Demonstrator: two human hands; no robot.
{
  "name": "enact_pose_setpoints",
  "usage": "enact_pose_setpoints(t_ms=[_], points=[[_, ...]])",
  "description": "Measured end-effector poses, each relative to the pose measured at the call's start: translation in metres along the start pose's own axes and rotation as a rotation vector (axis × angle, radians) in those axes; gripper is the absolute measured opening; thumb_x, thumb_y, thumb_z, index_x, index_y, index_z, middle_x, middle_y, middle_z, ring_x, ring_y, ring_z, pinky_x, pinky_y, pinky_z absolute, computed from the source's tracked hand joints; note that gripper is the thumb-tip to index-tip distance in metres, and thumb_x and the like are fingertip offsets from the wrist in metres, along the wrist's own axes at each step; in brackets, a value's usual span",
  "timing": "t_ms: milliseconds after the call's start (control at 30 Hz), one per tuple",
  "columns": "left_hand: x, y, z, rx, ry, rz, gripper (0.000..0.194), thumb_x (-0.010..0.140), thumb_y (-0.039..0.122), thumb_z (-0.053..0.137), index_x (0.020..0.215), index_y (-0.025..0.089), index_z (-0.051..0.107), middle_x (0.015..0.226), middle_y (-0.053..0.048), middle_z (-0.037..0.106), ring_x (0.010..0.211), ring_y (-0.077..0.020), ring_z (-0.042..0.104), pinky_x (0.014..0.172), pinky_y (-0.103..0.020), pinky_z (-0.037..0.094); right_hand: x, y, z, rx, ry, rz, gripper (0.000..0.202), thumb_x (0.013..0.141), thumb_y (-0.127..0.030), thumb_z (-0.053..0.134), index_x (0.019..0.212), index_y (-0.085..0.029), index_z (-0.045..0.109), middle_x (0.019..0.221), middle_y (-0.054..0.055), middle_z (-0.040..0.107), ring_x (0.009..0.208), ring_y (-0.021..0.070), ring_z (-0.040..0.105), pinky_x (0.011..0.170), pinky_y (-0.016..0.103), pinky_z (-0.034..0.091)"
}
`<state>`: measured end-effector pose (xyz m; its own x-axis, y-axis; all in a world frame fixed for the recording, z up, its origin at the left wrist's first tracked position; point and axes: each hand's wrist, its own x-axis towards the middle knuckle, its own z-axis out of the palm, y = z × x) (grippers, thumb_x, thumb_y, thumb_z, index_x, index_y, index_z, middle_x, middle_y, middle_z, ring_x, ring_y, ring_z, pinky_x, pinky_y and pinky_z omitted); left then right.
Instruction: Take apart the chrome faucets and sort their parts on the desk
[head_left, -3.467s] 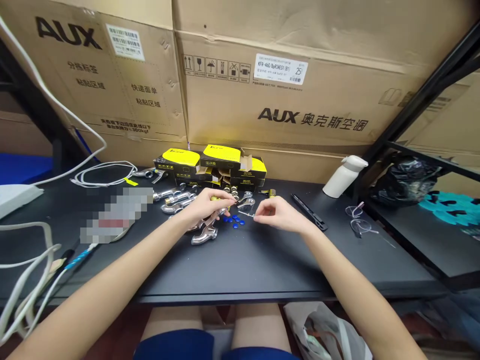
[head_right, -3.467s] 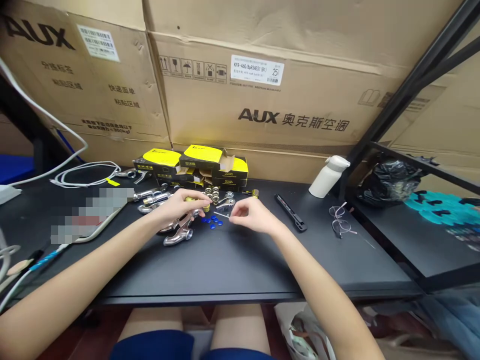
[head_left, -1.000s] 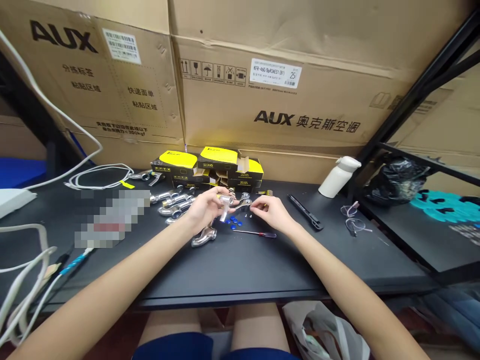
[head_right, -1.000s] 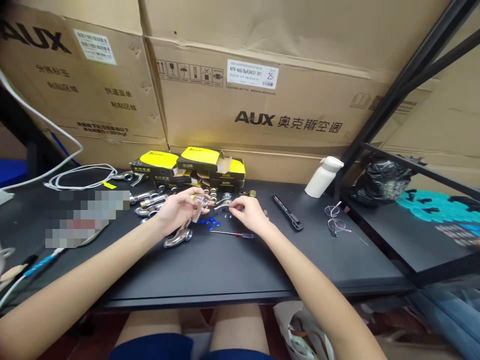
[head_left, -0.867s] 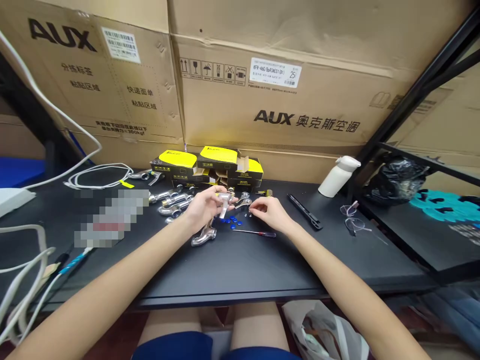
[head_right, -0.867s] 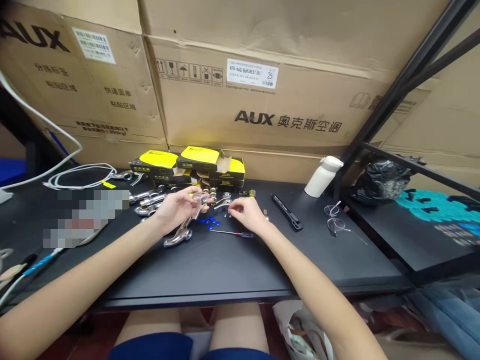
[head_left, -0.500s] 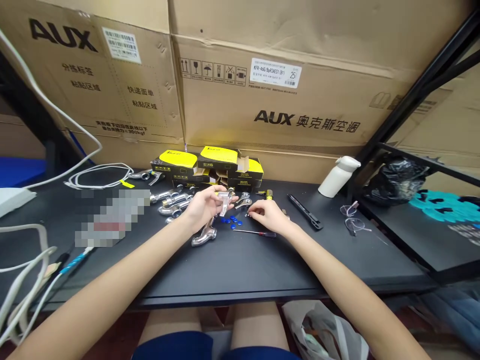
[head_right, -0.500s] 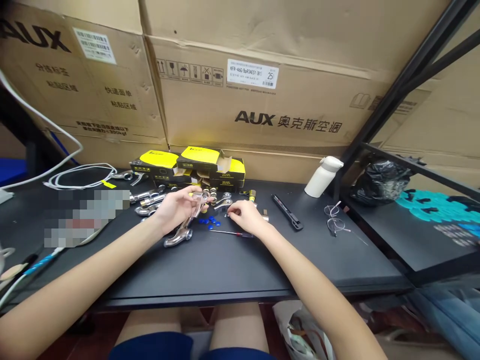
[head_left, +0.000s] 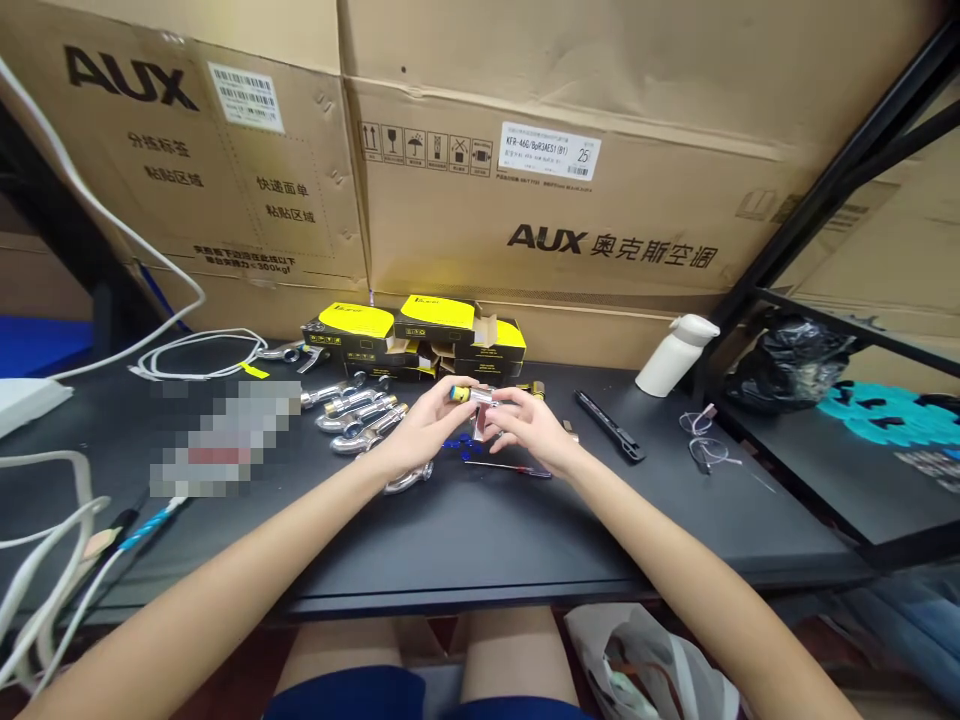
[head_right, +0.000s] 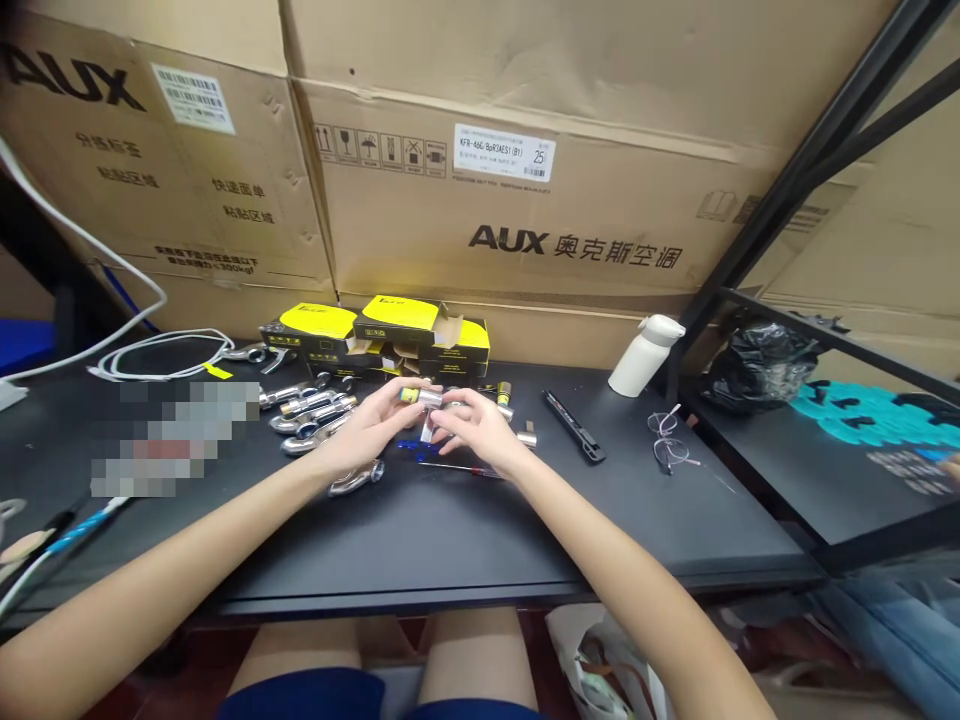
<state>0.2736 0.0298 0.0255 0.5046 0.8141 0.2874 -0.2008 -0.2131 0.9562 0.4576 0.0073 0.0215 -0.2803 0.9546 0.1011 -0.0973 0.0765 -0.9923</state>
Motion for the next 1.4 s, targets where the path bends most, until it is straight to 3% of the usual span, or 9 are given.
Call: enact_pose_setpoints(t_ms=[133, 333, 533, 667, 867, 1000, 1100, 1200, 1400], points=[[-0.003, -0.001, 0.001, 0.172, -0.042, 0.015, 0.040, 0.086, 0.044, 0.054, 0.119, 0.021, 0.057, 0.115, -0.007, 0.065, 0.100, -0.0230, 0.063, 0.093, -0.039, 0.048, 0.000, 0.005, 0.000, 0.025, 0.042, -0.029, 0.041, 0.071, -0.036, 0.075, 0.103, -0.022, 0.055, 0.090, 0.003, 0.070, 0.073, 0.0159, 0.067, 0.062, 0.028, 0.056], [0.003, 0.005, -0.009, 0.136, -0.030, -0.080, 0.040, 0.083, 0.049, 0.057, 0.106, 0.018, 0.065, 0.102, -0.009, 0.071, 0.094, -0.0255, 0.067, 0.090, -0.041, 0.050, 0.003, -0.006, -0.008, -0.095, 0.102, -0.087, 0.044, 0.068, -0.037, 0.076, 0.104, -0.020, 0.059, 0.092, 0.005, 0.070, 0.071, 0.0157, 0.067, 0.062, 0.027, 0.055], [0.019, 0.009, -0.047, 0.088, 0.335, -0.066, 0.036, 0.075, 0.042, 0.067, 0.100, 0.016, 0.068, 0.092, -0.008, 0.071, 0.082, -0.0173, 0.065, 0.075, -0.029, 0.051, 0.013, -0.007, -0.034, -0.150, 0.446, -0.177, 0.048, 0.068, -0.042, 0.073, 0.107, -0.020, 0.057, 0.094, 0.006, 0.069, 0.072, 0.0166, 0.068, 0.065, 0.029, 0.056], [0.023, 0.004, -0.060, 0.171, 0.453, -0.075, 0.034, 0.069, 0.037, 0.072, 0.095, 0.016, 0.068, 0.092, -0.006, 0.071, 0.084, -0.0168, 0.064, 0.077, -0.028, 0.050, 0.016, -0.002, -0.038, -0.146, 0.475, -0.167, 0.049, 0.066, -0.041, 0.074, 0.107, -0.019, 0.059, 0.095, 0.006, 0.067, 0.071, 0.0166, 0.067, 0.066, 0.030, 0.056], [0.020, -0.005, -0.069, 0.470, 0.445, 0.012, 0.033, 0.061, 0.030, 0.076, 0.086, 0.017, 0.061, 0.085, -0.006, 0.069, 0.079, -0.0193, 0.066, 0.080, -0.033, 0.051, 0.016, 0.004, -0.038, -0.220, 0.428, -0.160, 0.048, 0.069, -0.036, 0.070, 0.111, -0.015, 0.060, 0.098, 0.009, 0.066, 0.072, 0.0164, 0.065, 0.069, 0.032, 0.055], [0.018, -0.011, -0.077, 0.707, 0.389, -0.025, 0.041, 0.064, 0.031, 0.072, 0.102, 0.020, 0.061, 0.090, -0.006, 0.067, 0.071, -0.0194, 0.066, 0.070, -0.032, 0.052, 0.016, 0.009, -0.043, -0.620, 0.408, -0.306, 0.040, 0.077, -0.031, 0.060, 0.114, -0.015, 0.062, 0.101, 0.010, 0.065, 0.076, 0.0175, 0.062, 0.072, 0.034, 0.054], [0.017, -0.013, -0.078, 0.764, 0.352, 0.011, 0.032, 0.063, 0.028, 0.070, 0.094, 0.021, 0.067, 0.092, -0.006, 0.068, 0.075, -0.0213, 0.066, 0.074, -0.033, 0.051, 0.014, 0.010, -0.044, -0.859, 0.401, -0.373, 0.030, 0.078, -0.024, 0.056, 0.106, -0.016, 0.065, 0.094, 0.008, 0.066, 0.074, 0.0182, 0.061, 0.073, 0.035, 0.053], [0.017, -0.012, -0.077, 0.832, 0.330, 0.051, 0.018, 0.062, 0.025, 0.069, 0.080, 0.021, 0.070, 0.086, -0.006, 0.071, 0.080, -0.0243, 0.065, 0.079, -0.034, 0.050, 0.012, 0.010, -0.045, -0.898, 0.398, -0.350, 0.019, 0.079, -0.023, 0.056, 0.095, -0.017, 0.063, 0.084, 0.006, 0.067, 0.067, 0.0173, 0.060, 0.066, 0.033, 0.054], [0.018, -0.009, -0.077, 0.801, 0.300, -0.049, 0.026, 0.056, 0.019, 0.068, 0.081, 0.022, 0.074, 0.079, -0.005, 0.073, 0.076, -0.0254, 0.066, 0.078, -0.035, 0.051, 0.016, 0.015, -0.048, -1.084, 0.360, -0.319, 0.012, 0.079, -0.022, 0.057, 0.087, -0.018, 0.065, 0.080, 0.004, 0.068, 0.074, 0.0186, 0.061, 0.070, 0.032, 0.051]])
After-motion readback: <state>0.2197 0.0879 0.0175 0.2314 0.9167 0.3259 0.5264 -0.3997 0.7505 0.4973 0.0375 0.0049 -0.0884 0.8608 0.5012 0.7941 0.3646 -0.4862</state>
